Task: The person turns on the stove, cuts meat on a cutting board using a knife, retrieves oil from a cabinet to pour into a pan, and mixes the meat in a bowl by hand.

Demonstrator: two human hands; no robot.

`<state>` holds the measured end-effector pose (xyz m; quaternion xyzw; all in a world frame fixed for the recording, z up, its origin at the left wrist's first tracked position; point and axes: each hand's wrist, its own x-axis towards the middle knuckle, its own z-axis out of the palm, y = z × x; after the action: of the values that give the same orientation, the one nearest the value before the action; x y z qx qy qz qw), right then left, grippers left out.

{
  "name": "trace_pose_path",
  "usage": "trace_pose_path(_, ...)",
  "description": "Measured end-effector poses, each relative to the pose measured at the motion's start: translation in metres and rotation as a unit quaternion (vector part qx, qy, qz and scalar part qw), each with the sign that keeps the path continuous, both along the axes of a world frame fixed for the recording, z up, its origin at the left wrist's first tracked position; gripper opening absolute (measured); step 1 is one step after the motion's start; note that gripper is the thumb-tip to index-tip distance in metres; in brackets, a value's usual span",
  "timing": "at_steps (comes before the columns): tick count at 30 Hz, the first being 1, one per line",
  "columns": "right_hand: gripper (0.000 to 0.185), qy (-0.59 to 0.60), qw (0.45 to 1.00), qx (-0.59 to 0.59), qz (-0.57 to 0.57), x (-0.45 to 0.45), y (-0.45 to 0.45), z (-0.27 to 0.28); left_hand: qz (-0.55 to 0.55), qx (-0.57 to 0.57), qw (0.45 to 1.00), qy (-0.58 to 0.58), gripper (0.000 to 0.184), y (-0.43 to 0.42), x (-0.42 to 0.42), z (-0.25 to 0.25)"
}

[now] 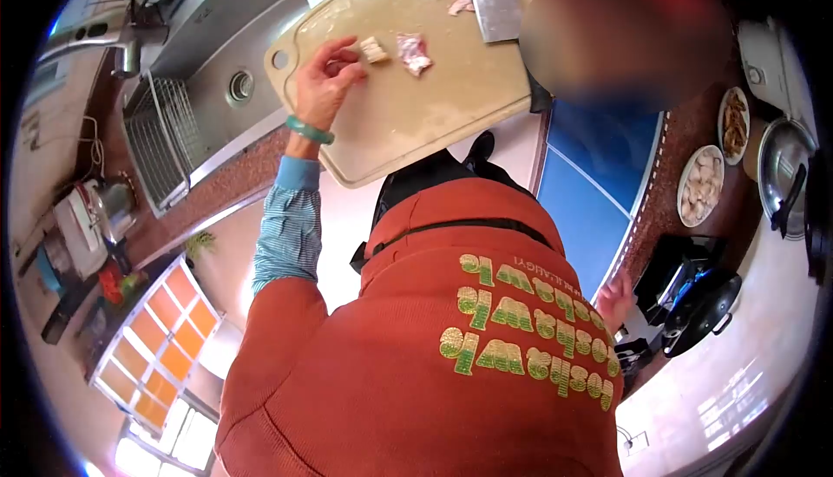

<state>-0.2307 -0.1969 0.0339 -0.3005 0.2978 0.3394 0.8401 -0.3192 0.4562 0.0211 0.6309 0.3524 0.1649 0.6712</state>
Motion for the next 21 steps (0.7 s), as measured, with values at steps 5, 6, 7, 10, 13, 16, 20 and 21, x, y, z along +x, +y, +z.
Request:
trace_pose_path(5, 0.016, -0.295, 0.844, -0.378, 0.241, 0.071, 0.268, 0.031, -0.027, 0.096, 0.993, 0.062, 0.032, 0.000, 0.016, 0.004)
trace_pose_path(6, 0.017, -0.343, 0.792, -0.406, 0.301, 0.087, 0.302, 0.030, -0.061, 0.179, 0.979, 0.078, 0.030, 0.003, 0.018, 0.001)
trace_pose_path(7, 0.019, -0.414, 0.730, -0.428, 0.335, 0.097, 0.337, 0.035, -0.096, 0.260, 0.956, 0.093, 0.028, 0.005, 0.019, -0.001)
trace_pose_path(10, 0.024, -0.627, 0.508, -0.484, 0.339, 0.116, 0.413, 0.033, -0.096, 0.265, 0.955, 0.090, 0.021, 0.004, 0.021, 0.007)
trace_pose_path(13, 0.030, -0.661, 0.364, -0.523, 0.397, 0.119, 0.447, 0.036, -0.084, 0.251, 0.963, 0.057, 0.018, -0.001, 0.016, -0.004)
trace_pose_path(16, 0.035, -0.692, 0.298, -0.533, 0.386, 0.121, 0.456, 0.022, -0.066, 0.197, 0.977, 0.058, 0.018, -0.004, 0.010, 0.004)
trace_pose_path(20, 0.043, -0.691, 0.315, -0.541, 0.363, 0.135, 0.460, 0.002, 0.070, -0.062, 0.994, -0.050, 0.019, -0.009, 0.010, 0.008)
trace_pose_path(21, 0.043, -0.691, 0.314, -0.540, 0.364, 0.139, 0.461, 0.000, 0.071, -0.063, 0.994, -0.050, 0.019, -0.010, 0.010, 0.007)
